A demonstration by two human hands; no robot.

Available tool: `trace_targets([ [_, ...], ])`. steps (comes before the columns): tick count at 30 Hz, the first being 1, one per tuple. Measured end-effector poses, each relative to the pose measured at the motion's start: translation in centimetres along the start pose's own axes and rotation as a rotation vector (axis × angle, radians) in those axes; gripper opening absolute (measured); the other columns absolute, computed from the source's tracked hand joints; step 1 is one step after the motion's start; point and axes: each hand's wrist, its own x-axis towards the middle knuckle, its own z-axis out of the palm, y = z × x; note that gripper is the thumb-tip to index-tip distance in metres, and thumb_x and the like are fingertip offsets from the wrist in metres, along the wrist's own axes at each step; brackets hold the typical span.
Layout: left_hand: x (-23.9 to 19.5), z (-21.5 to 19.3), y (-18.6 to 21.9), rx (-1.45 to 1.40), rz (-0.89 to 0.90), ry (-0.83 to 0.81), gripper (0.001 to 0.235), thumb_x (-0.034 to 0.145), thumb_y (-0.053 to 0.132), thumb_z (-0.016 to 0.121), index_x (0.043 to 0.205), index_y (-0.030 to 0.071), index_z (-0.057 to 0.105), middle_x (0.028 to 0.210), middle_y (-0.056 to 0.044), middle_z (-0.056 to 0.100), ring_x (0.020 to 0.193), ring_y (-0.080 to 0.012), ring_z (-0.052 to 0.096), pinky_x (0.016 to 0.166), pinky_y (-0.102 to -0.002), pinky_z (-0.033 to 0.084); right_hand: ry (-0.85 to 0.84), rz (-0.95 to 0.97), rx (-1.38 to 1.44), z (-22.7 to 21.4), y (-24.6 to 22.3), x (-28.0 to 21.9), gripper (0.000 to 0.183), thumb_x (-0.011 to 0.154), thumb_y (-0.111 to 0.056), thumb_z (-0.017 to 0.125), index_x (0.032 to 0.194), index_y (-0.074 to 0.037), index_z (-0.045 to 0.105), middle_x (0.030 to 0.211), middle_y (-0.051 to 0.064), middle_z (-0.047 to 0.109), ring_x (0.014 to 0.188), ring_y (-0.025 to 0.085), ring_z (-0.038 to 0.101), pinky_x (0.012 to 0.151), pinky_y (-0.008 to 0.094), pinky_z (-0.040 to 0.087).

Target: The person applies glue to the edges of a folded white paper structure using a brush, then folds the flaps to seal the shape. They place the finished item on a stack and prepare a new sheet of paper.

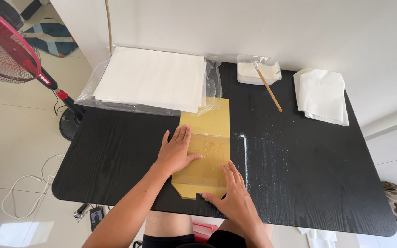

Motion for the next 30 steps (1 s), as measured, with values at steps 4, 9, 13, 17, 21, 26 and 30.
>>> trace_targets([
  [4,0.8,0.4,-0.3,-0.016,-0.003,0.022,0.105,0.096,0.072,0.048,0.163,0.006,0.001,0.173,-0.010,0.005,0.159,-0.0255,0.004,0.125,-0.054,0.005,0.024,-0.020,-0.007,1.3,0.8,1.1,0.104,0.081,-0.060,0.078,0.159,-0.019,0.024,0.173,-0.003,0.014,0.160,0.016,0.015,0.112,0.051,0.046],
  [9,1.9,-0.1,-0.5,-0.028,-0.027,-0.024,0.105,0.096,0.067,0.053,0.163,0.006,-0.001,0.173,-0.013,0.000,0.158,-0.0330,0.002,0.125,-0.054,0.006,0.043,-0.087,-0.003,1.7,0.5,1.8,0.098,0.086,-0.056,0.076,0.158,-0.014,0.025,0.173,0.002,0.017,0.160,0.021,0.014,0.115,0.050,0.039],
  [13,2.2,-0.3,-0.8,-0.040,-0.039,-0.059,0.104,0.097,0.066,0.053,0.164,0.008,-0.002,0.173,-0.011,-0.002,0.159,-0.0304,0.000,0.126,-0.052,0.006,0.050,-0.086,-0.003,2.0,0.4,2.0,0.095,0.086,-0.053,0.077,0.157,-0.015,0.026,0.173,0.000,0.016,0.161,0.021,0.014,0.114,0.051,0.041],
  [17,2.7,1.0,-1.7,-0.099,0.034,0.043,0.107,0.095,0.065,0.058,0.163,0.004,0.002,0.172,-0.015,0.003,0.158,-0.0330,0.004,0.126,-0.047,0.010,0.079,-0.085,0.013,2.2,0.7,2.3,0.097,0.085,-0.052,0.079,0.157,-0.014,0.027,0.172,0.002,0.019,0.159,0.021,0.016,0.117,0.047,0.036],
  [21,2.4,1.3,-1.8,-0.139,0.060,0.111,0.106,0.094,0.065,0.059,0.163,0.003,0.006,0.171,-0.016,0.008,0.158,-0.0315,0.007,0.125,-0.045,0.010,0.027,-0.010,0.020,1.2,-0.4,2.0,0.097,0.085,-0.052,0.077,0.158,-0.018,0.024,0.173,-0.002,0.016,0.160,0.017,0.014,0.114,0.049,0.042],
  [26,2.2,1.1,-1.8,-0.149,0.059,0.102,0.105,0.095,0.065,0.059,0.163,0.004,0.006,0.171,-0.015,0.007,0.158,-0.0304,0.006,0.126,-0.045,0.009,0.021,-0.013,-0.012,1.2,-0.2,2.2,0.099,0.084,-0.054,0.078,0.159,-0.018,0.023,0.173,-0.002,0.016,0.160,0.019,0.015,0.114,0.050,0.043],
  [30,2.2,1.3,-1.9,-0.148,0.078,0.096,0.106,0.095,0.065,0.059,0.163,0.004,0.004,0.171,-0.015,0.007,0.158,-0.0314,0.005,0.125,-0.046,0.009,0.025,0.010,-0.016,1.7,0.1,2.3,0.101,0.083,-0.055,0.079,0.159,-0.019,0.022,0.172,-0.002,0.018,0.159,0.016,0.016,0.112,0.049,0.045],
])
